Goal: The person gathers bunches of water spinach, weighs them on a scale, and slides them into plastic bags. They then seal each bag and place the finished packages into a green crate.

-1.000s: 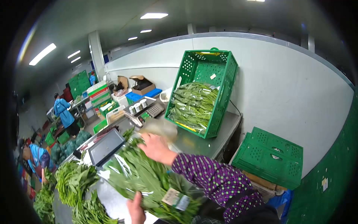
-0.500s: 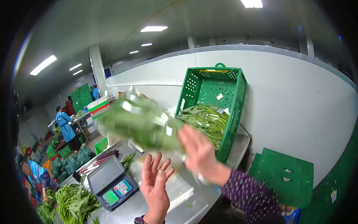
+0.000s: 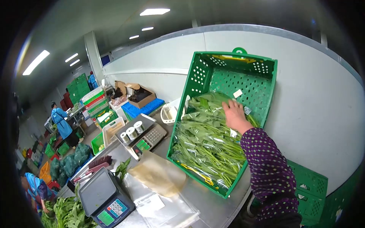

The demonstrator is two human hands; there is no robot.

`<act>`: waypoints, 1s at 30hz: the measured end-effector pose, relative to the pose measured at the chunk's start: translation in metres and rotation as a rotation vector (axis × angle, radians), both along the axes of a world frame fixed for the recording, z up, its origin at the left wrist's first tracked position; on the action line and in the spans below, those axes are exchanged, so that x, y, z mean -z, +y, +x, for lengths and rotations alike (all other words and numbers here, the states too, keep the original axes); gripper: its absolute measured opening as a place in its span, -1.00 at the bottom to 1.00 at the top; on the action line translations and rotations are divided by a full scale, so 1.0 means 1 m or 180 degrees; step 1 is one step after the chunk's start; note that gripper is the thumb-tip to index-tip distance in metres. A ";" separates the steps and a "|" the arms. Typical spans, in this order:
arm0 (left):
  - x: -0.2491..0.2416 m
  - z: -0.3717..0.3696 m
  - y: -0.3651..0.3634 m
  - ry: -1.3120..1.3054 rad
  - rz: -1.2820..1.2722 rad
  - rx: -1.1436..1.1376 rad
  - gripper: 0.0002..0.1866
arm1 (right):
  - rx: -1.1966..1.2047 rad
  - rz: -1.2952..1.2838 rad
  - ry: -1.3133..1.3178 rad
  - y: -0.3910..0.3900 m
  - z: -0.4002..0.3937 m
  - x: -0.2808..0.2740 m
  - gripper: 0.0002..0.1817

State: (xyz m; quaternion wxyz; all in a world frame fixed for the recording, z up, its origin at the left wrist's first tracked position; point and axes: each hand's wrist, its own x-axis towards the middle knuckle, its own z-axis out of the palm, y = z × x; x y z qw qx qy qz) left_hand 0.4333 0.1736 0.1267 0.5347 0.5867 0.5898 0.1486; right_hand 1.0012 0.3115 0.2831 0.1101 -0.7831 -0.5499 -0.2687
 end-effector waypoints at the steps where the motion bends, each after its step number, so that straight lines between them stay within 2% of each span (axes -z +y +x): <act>1: 0.002 0.000 0.002 -0.0006 -0.0056 0.0001 -0.58 | -0.0212 0.0370 -0.0079 -0.005 -0.014 -0.007 -0.20; 4: 0.024 0.017 0.019 -0.0248 0.0107 -0.0029 -0.61 | -0.0095 -0.0412 -0.0313 -0.011 -0.046 -0.009 -0.19; 5: 0.026 0.025 0.022 -0.0336 0.0197 0.0051 -0.61 | 0.0055 -0.0578 -0.0617 -0.008 -0.041 0.004 -0.19; 8: 0.017 0.054 0.028 -0.0583 0.0354 0.0194 -0.64 | 0.0649 -0.0671 -0.0977 0.000 -0.040 0.007 -0.25; 9: 0.010 0.060 0.028 -0.0624 0.0319 0.0237 -0.65 | 0.0255 -0.0528 -0.0977 0.003 -0.025 0.012 -0.39; 12: 0.017 0.061 0.019 -0.0666 0.0468 0.0349 -0.66 | 0.0112 -0.0345 -0.0846 0.006 -0.003 -0.005 -0.54; 13: 0.024 0.055 0.016 -0.0660 0.0477 0.0340 -0.66 | -0.0063 0.0020 -0.0750 0.000 -0.007 -0.014 -0.62; 16: 0.040 0.034 0.008 -0.0645 0.0449 0.0207 -0.68 | -0.0185 0.0652 -0.0582 -0.012 -0.011 -0.024 -0.65; 19: 0.060 0.018 -0.001 -0.0553 0.0677 0.0034 -0.69 | -0.0552 0.0465 -0.0484 -0.023 -0.030 -0.016 -0.62; 22: 0.064 0.019 -0.008 -0.0555 0.0660 0.0036 -0.68 | -0.1176 0.0193 -0.0330 -0.026 -0.061 -0.006 -0.59; 23: 0.066 0.021 -0.010 -0.0526 0.0656 0.0147 -0.69 | -0.0986 -0.0083 -0.0146 -0.028 -0.065 -0.011 -0.51; 25: 0.073 0.024 -0.012 -0.0297 0.0435 0.0224 -0.68 | -0.0754 0.0110 0.0826 -0.018 -0.062 -0.040 -0.39; 26: 0.076 0.026 -0.016 -0.0366 0.0764 0.0227 -0.68 | -0.0622 0.0190 0.1313 -0.013 -0.055 -0.051 -0.31; 28: 0.073 0.028 -0.020 -0.0254 0.0841 0.0361 -0.68 | -0.0383 -0.0234 0.1474 0.005 -0.017 -0.035 -0.13; 29: 0.074 0.027 -0.024 -0.0240 0.0614 0.0426 -0.67 | -0.0267 -0.0432 0.1533 0.016 -0.006 -0.022 -0.03; 30: 0.075 0.026 -0.029 -0.0211 0.0574 0.0458 -0.67 | 0.0150 -0.0874 0.0986 0.016 -0.011 -0.004 0.06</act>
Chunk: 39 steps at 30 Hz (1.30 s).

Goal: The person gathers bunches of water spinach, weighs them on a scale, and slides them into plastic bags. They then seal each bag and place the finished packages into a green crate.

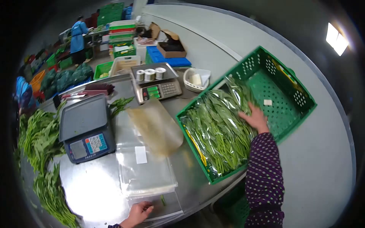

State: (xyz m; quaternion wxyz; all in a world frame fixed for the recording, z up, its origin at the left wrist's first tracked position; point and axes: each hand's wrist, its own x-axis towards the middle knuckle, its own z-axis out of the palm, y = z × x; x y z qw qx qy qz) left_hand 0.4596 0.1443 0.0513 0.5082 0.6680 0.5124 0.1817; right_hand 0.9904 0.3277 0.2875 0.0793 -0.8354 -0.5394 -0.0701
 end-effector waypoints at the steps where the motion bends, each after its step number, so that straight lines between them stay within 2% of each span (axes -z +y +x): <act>1: 0.001 -0.001 -0.002 0.0030 -0.0003 -0.0009 -0.67 | 0.0089 -0.0125 0.0000 0.004 0.006 0.015 0.06; 2: 0.000 -0.005 -0.006 0.0078 -0.0008 -0.0056 -0.66 | 0.0141 -0.0251 0.0012 0.016 0.009 0.023 0.06; 5: -0.002 -0.030 -0.023 0.0085 0.0122 -0.0249 -0.68 | 0.0521 -0.0400 -0.0474 0.027 -0.057 -0.016 0.01; 7: 0.000 -0.042 -0.031 0.0183 -0.0186 -0.0524 -0.67 | -0.0804 0.0523 0.0049 0.029 -0.130 -0.010 -0.01; 8: 0.005 -0.046 -0.034 0.0102 -0.0011 -0.0536 -0.67 | -0.1459 0.0991 0.0352 0.027 -0.171 0.004 -0.01; 10: 0.026 -0.053 -0.044 0.0094 0.0316 -0.0775 -0.65 | -0.1796 0.0341 0.0728 0.022 -0.259 0.077 -0.05; 11: 0.035 -0.051 -0.047 -0.0078 0.0462 -0.0862 -0.65 | -0.2042 0.0324 0.0537 0.023 -0.292 0.121 -0.07; 12: 0.018 -0.055 -0.048 0.0180 0.0382 -0.0797 -0.65 | -0.2364 0.0324 0.0404 0.025 -0.320 0.169 -0.09; 13: 0.038 -0.057 -0.054 -0.0010 0.0775 -0.0795 -0.67 | -0.2421 0.0310 0.0670 0.038 -0.327 0.207 -0.19; 14: 0.016 -0.064 -0.059 0.0078 0.0821 -0.0861 -0.70 | -0.2472 0.0297 0.0938 0.053 -0.334 0.245 -0.29; 15: -0.002 -0.073 -0.071 0.0192 0.0810 -0.1120 -0.68 | -0.2470 -0.0177 0.1582 0.069 -0.322 0.265 -0.41; 16: -0.012 -0.090 -0.078 0.0267 0.0842 -0.1273 -0.67 | -0.2807 -0.0033 0.0915 0.082 -0.307 0.284 -0.53; 18: -0.001 -0.133 -0.097 0.1021 0.0872 -0.1928 -0.64 | -0.2588 -0.0114 -0.0020 0.059 -0.335 0.247 -0.54; 20: 0.019 -0.197 -0.124 0.1209 0.0571 -0.3118 -0.59 | -0.2982 -0.0261 0.0048 0.002 -0.390 0.177 -0.55; 21: 0.009 -0.233 -0.137 0.1125 0.0244 -0.3747 -0.56 | -0.3179 -0.0292 0.0065 -0.021 -0.422 0.155 -0.55; 22: -0.006 -0.265 -0.144 0.0903 -0.0239 -0.4289 -0.52 | -0.3240 -0.0401 0.0731 -0.030 -0.445 0.166 -0.54; 23: -0.003 -0.302 -0.150 0.1164 -0.0030 -0.4705 -0.46 | -0.3244 -0.0471 0.1402 -0.043 -0.474 0.182 -0.52; 24: 0.018 -0.346 -0.159 0.1321 0.0400 -0.4987 -0.42 | -0.2920 -0.1434 0.1731 -0.068 -0.529 0.170 -0.50; 25: 0.012 -0.377 -0.154 0.1409 0.0569 -0.5141 -0.35 | -0.3395 -0.1929 0.2181 -0.080 -0.568 0.187 -0.47; 26: 0.018 -0.405 -0.149 0.1815 0.0784 -0.5094 -0.21 | -0.3529 -0.2140 0.2526 -0.098 -0.610 0.207 -0.41; 27: 0.032 -0.434 -0.140 0.1623 0.0722 -0.5145 -0.05 | -0.3787 -0.2132 0.2244 -0.117 -0.655 0.209 -0.32; 29: 0.032 -0.464 -0.113 0.1103 0.0092 -0.5302 0.13 | -0.3624 -0.2360 0.3132 -0.144 -0.728 0.237 -0.12; 30: 0.022 -0.472 -0.103 0.1089 -0.0571 -0.5151 0.09 | -0.3475 -0.2323 0.3243 -0.154 -0.760 0.249 -0.08; 31: 0.030 -0.476 -0.098 0.0806 0.0032 -0.5159 0.00 | -0.3324 -0.2301 0.3305 -0.161 -0.784 0.256 -0.05; 32: 0.042 -0.482 -0.094 0.0248 0.0038 -0.5069 -0.07 | -0.3314 -0.2317 0.3056 -0.164 -0.802 0.255 -0.02; 34: 0.061 -0.482 -0.087 0.0909 0.0290 -0.4940 -0.28 | -0.3245 -0.2677 0.3284 -0.170 -0.825 0.267 -0.08; 35: 0.030 -0.480 -0.089 0.0051 0.0177 -0.4808 -0.33 | -0.3357 -0.2763 0.3397 -0.173 -0.829 0.278 -0.15; 36: 0.058 -0.489 -0.091 -0.0423 0.0266 -0.4887 -0.40 | -0.3529 -0.2783 0.3567 -0.171 -0.838 0.283 -0.22; 39: 0.043 -0.516 -0.108 -0.1764 -0.0309 -0.4750 -0.50 | -0.4307 0.0097 0.2013 -0.182 -0.848 0.244 -0.43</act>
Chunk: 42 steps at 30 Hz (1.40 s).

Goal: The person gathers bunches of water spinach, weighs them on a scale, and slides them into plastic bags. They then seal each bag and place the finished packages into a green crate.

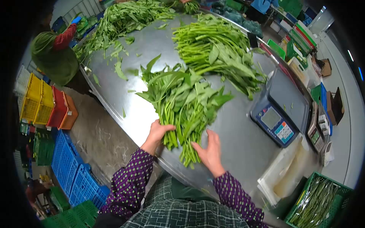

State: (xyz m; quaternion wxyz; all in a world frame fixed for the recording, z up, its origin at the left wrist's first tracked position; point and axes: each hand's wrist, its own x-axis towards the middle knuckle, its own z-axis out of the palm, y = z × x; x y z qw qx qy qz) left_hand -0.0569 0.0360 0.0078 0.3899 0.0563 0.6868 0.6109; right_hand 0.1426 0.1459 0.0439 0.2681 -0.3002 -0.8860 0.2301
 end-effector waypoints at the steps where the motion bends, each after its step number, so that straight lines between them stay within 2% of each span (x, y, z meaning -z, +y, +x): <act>1: -0.001 -0.011 -0.010 -0.0311 0.0138 0.0102 -0.52 | -0.0063 -0.0583 0.0028 0.002 -0.011 -0.014 -0.52; 2: -0.002 -0.017 -0.016 -0.0650 0.0242 0.0235 -0.54 | -0.0095 -0.1199 0.0035 -0.001 -0.017 -0.025 -0.60; 3: -0.002 -0.018 -0.016 -0.0621 0.0251 0.0341 -0.54 | -0.0075 -0.1847 0.0030 -0.007 -0.019 -0.033 -0.67; 4: -0.003 -0.017 -0.016 -0.0605 0.0254 0.0449 -0.54 | -0.0220 -0.2084 -0.0378 -0.006 -0.027 -0.039 -0.70; 7: -0.006 -0.005 -0.002 -0.0279 0.0158 0.0499 -0.58 | -0.0049 -0.3249 -0.0770 -0.008 -0.046 -0.036 -0.69; 9: 0.002 0.004 0.010 0.0074 -0.0125 0.0471 -0.59 | 0.0224 -0.3360 -0.0489 -0.014 -0.043 -0.023 -0.68; 11: 0.008 0.013 0.016 -0.0301 0.0238 0.0256 -0.60 | 0.0407 -0.3552 -0.0203 -0.014 -0.041 -0.009 -0.67; 14: 0.002 0.018 0.017 -0.0888 0.0739 -0.0145 -0.58 | 0.0207 -0.3327 -0.0376 -0.018 -0.048 -0.005 -0.66; 16: 0.000 0.012 0.012 -0.1270 0.0933 -0.0213 -0.57 | 0.0071 -0.2892 -0.0435 -0.027 -0.051 -0.008 -0.67; 17: -0.001 0.011 0.011 -0.1484 0.1019 -0.0246 -0.56 | 0.0051 -0.2956 -0.0297 -0.027 -0.053 -0.010 -0.67; 19: -0.004 0.001 0.004 -0.1625 0.0806 0.0155 -0.55 | 0.0071 -0.3103 -0.0065 -0.029 -0.052 -0.021 -0.66; 22: -0.015 -0.006 -0.001 -0.1644 0.0756 0.0449 -0.54 | -0.0231 -0.3410 -0.0211 -0.028 -0.053 -0.016 -0.59; 26: -0.017 -0.019 -0.009 -0.1191 0.0606 0.0490 -0.54 | -0.0103 -0.2657 -0.0401 -0.025 -0.038 -0.014 -0.57; 29: -0.018 -0.034 -0.025 -0.1229 0.0641 0.0579 -0.54 | 0.0597 -0.0566 -0.0432 -0.016 -0.022 -0.019 -0.63; 30: -0.015 -0.037 -0.027 -0.1252 0.0611 0.0595 -0.54 | 0.0475 -0.0751 -0.0254 -0.021 -0.026 -0.032 -0.73; 33: -0.014 -0.032 -0.027 -0.1238 0.0573 0.0635 -0.56 | -0.0590 -0.1737 -0.0257 -0.040 -0.049 -0.029 -0.77; 34: -0.015 -0.034 -0.026 -0.1190 0.0586 0.0626 -0.56 | -0.0652 -0.2138 -0.0650 -0.039 -0.059 -0.025 -0.63; 38: -0.025 -0.038 -0.031 -0.1142 0.0523 0.0774 -0.58 | -0.0532 -0.2299 -0.0963 -0.037 -0.091 -0.010 -0.35; 41: -0.040 -0.032 -0.022 -0.0364 0.0161 0.0917 -0.56 | -0.0560 -0.2651 -0.0971 -0.036 -0.107 -0.013 -0.08; 42: -0.044 -0.025 -0.016 -0.0002 0.0218 0.0843 -0.47 | -0.0553 -0.2618 -0.0964 -0.035 -0.111 -0.009 0.00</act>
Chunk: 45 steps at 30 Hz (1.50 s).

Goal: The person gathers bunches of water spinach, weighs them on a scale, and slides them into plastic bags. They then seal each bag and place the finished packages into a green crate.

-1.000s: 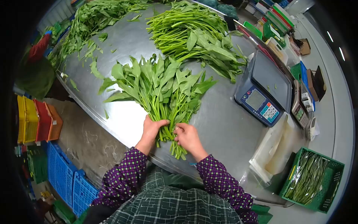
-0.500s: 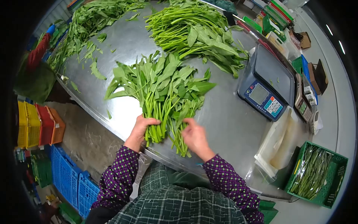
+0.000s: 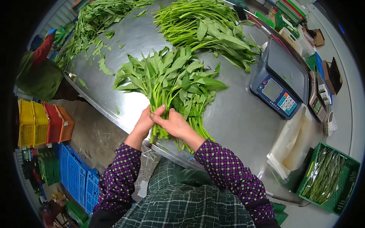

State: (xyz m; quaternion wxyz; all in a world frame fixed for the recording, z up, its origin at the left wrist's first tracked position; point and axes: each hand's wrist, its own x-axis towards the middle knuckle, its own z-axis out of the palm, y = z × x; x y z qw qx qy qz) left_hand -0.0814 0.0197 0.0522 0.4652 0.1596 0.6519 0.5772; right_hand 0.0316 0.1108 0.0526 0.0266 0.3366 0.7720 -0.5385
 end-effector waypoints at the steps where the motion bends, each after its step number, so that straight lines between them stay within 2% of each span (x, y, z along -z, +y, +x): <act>1: -0.003 0.006 0.002 0.0383 -0.0050 0.0068 -0.42 | 0.0002 0.0035 0.0005 0.002 -0.004 0.005 0.08; 2: 0.013 0.004 0.002 -0.0116 0.0109 0.0051 -0.35 | 0.0042 -0.0214 -0.0065 0.007 -0.007 0.009 0.18; 3: 0.010 0.003 0.007 -0.0616 0.0276 0.0041 -0.29 | 0.0260 -0.0809 0.0936 0.005 -0.012 0.004 -0.07; 5: 0.001 0.004 0.003 -0.1302 0.0636 0.0226 -0.24 | 0.0351 -0.1600 0.0939 0.014 -0.005 -0.008 -0.31; 6: -0.013 0.006 0.002 -0.1645 0.0816 0.0319 -0.21 | 0.0546 -0.1717 0.0808 0.014 -0.003 -0.017 -0.51; 9: -0.029 0.020 0.004 -0.0016 0.0737 0.0552 -0.21 | 0.0861 -0.2167 0.1336 0.020 0.007 -0.035 -0.55; 10: -0.047 0.025 0.003 0.0211 0.1131 0.0637 -0.24 | 0.0934 -0.2167 0.1559 0.024 0.011 -0.052 -0.56; 11: -0.067 0.029 0.004 -0.0041 0.1296 0.0450 -0.30 | 0.0793 -0.2156 0.1706 0.032 0.020 -0.074 -0.54; 13: -0.082 0.032 -0.002 0.0794 0.1010 0.0197 -0.42 | 0.0670 -0.1544 0.1732 0.054 0.039 -0.101 -0.58; 14: -0.061 0.039 -0.005 0.0890 0.0769 -0.0364 -0.56 | 0.0690 -0.1198 0.1523 0.065 0.050 -0.109 -0.58; 15: -0.047 0.042 -0.013 0.1412 -0.0071 -0.0308 -0.60 | 0.0713 -0.0858 0.1319 0.075 0.061 -0.115 -0.57; 16: -0.035 0.045 -0.022 0.1657 -0.0786 0.0096 -0.57 | 0.0733 -0.0528 0.1105 0.083 0.071 -0.118 -0.57; 19: 0.032 0.075 -0.046 0.2197 -0.1024 0.0016 -0.50 | 0.0872 -0.0170 0.0725 0.079 0.107 -0.054 -0.49; 21: 0.051 0.089 -0.044 0.2513 -0.0907 -0.0221 -0.49 | 0.1030 -0.0336 0.0180 0.056 0.123 0.001 -0.45; 23: 0.049 0.099 -0.032 0.1522 -0.0897 -0.0045 -0.50 | 0.1194 -0.0236 0.0338 0.036 0.130 0.040 -0.38; 27: 0.053 0.106 -0.010 -0.0355 -0.0850 -0.0096 -0.52 | 0.1008 0.0289 -0.0027 0.023 0.122 0.014 -0.26; 28: 0.051 0.104 -0.003 -0.0820 -0.0818 -0.0165 -0.52 | 0.0947 0.0217 0.0298 0.021 0.122 0.028 -0.28; 31: 0.044 0.102 0.006 -0.1425 -0.0428 -0.0160 -0.55 | 0.1067 -0.1260 0.0894 0.018 0.113 0.014 -0.25; 32: 0.034 0.100 0.005 -0.1671 -0.0363 -0.0087 -0.55 | 0.0996 -0.1476 0.0901 0.022 0.112 -0.001 -0.23; 35: 0.035 0.110 0.002 -0.0797 -0.0608 0.0206 -0.54 | 0.1026 -0.1651 0.1063 0.020 0.117 -0.015 -0.21; 36: 0.036 0.115 0.002 -0.0712 -0.0655 0.0306 -0.51 | 0.0707 -0.1391 0.0806 0.020 0.118 -0.018 -0.17; 39: 0.031 0.125 0.007 -0.2370 0.0274 -0.0234 -0.47 | 0.0833 0.0087 0.0472 -0.006 0.117 0.001 -0.18; 40: 0.028 0.121 0.005 -0.2774 0.0481 -0.0302 -0.48 | 0.0904 0.0098 0.0496 -0.005 0.117 0.003 -0.23; 43: 0.012 0.116 -0.013 -0.2368 0.0312 0.0229 -0.48 | 0.1217 -0.2053 0.0551 0.005 0.134 -0.020 -0.25; 45: 0.005 0.117 -0.032 -0.2287 0.0064 0.0346 -0.50 | 0.1107 -0.2321 0.0686 -0.003 0.158 -0.030 -0.33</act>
